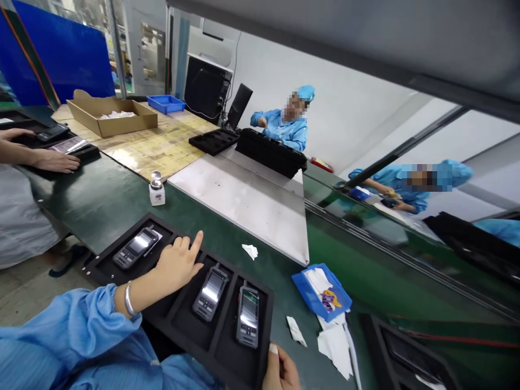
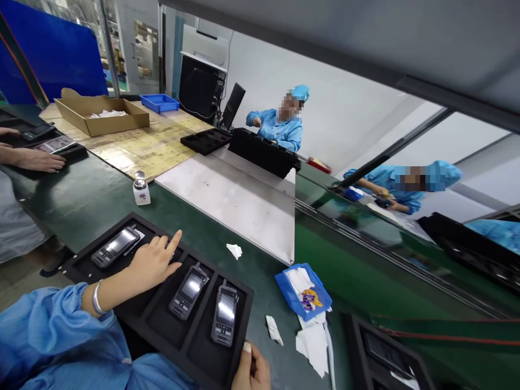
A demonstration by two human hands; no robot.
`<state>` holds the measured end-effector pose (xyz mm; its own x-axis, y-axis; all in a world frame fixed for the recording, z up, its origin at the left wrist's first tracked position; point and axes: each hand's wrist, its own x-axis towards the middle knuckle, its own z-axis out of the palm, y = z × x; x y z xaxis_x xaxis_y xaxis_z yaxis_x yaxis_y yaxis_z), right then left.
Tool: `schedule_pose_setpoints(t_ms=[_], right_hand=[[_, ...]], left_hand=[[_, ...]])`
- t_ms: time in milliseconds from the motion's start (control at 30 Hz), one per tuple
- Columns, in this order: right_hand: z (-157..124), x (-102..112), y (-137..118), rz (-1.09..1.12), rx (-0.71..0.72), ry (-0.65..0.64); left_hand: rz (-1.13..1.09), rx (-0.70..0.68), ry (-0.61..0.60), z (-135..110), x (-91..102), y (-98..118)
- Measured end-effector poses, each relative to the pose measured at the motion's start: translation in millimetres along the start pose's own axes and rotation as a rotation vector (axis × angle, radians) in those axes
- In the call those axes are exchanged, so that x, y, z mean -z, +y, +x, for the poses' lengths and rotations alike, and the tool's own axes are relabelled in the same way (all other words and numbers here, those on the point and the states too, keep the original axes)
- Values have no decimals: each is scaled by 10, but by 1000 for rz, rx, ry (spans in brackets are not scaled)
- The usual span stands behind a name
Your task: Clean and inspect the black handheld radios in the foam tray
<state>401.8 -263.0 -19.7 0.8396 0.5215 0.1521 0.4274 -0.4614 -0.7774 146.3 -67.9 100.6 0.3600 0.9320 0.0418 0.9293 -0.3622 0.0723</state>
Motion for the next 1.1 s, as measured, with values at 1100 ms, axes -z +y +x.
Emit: schedule_pose_setpoints(t_ms=[1100], right_hand=[[44, 74, 38, 77, 90, -118]], left_hand=[[-624, -726, 704, -547, -427, 143]])
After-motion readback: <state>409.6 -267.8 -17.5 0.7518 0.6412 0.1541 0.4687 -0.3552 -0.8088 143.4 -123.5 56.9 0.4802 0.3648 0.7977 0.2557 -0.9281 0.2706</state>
